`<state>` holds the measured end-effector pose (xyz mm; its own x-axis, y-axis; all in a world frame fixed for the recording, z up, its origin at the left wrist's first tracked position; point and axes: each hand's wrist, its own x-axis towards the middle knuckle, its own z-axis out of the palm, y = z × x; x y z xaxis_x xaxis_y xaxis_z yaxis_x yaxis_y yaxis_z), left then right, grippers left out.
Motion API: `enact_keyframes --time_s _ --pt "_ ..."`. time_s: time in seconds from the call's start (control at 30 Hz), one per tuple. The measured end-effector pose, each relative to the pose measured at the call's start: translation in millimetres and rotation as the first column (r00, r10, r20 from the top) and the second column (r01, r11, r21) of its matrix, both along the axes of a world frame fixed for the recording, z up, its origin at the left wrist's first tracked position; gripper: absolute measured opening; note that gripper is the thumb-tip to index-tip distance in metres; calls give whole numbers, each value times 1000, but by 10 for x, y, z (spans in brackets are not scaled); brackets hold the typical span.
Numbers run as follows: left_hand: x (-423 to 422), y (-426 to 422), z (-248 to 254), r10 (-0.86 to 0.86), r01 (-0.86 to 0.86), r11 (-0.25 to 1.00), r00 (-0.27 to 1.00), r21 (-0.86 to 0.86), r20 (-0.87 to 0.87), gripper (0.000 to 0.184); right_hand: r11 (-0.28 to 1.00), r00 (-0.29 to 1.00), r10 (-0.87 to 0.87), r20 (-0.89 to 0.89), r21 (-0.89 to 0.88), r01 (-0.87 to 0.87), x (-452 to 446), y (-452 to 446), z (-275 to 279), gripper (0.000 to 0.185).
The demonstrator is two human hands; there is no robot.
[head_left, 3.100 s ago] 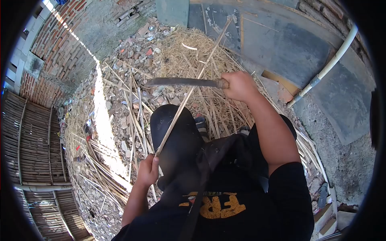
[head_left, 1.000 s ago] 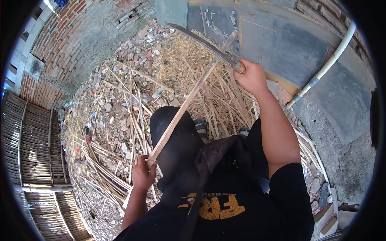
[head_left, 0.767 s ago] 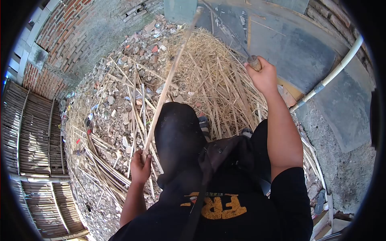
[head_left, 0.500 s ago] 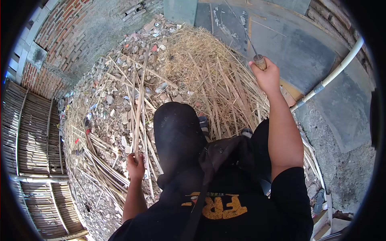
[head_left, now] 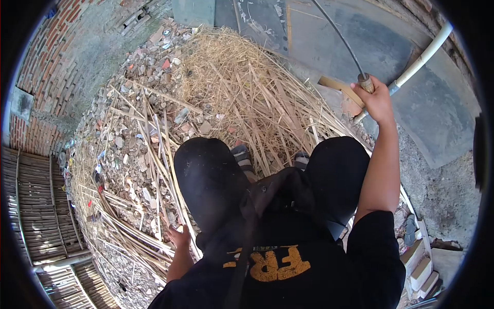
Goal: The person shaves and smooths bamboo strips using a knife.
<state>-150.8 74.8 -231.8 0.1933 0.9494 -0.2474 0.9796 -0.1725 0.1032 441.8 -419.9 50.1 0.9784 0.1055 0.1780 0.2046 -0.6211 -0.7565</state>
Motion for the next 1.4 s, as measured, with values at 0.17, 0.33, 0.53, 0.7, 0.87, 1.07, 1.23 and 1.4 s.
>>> enact_keyframes --time_s 0.17,0.33,0.53,0.7,0.87,1.07,1.23,1.4 --pt "-450 15 -352 103 -63 934 990 -351 96 82 982 986 -122 -112 -160 103 -372 -969 -1597 38" --pt "-156 6 -194 314 -59 668 926 -742 209 80 949 873 -222 -435 -300 92 -1344 -1788 -3404 37" --pt "758 143 153 231 86 693 914 -716 334 77 923 718 -300 -628 -382 51 -2150 -1474 -3875 37" --pt "1129 49 460 191 145 739 891 -658 411 75 908 740 -327 -588 -412 74 -2243 -1108 -3934 36" --pt "915 -58 453 216 97 726 908 -681 360 73 881 792 -370 -486 -454 133 -2174 -1062 -3987 35" --pt "543 -142 444 262 21 702 922 -712 286 70 831 891 -409 -198 -483 275 -1819 -1301 -3963 34" --pt "471 -187 520 273 -2 696 925 -718 263 68 844 910 -381 -165 -464 269 -1132 -1841 -4115 34" --pt "525 -167 597 267 2 700 927 -715 264 66 848 802 -385 -457 -518 112 -632 -1927 -3378 40"
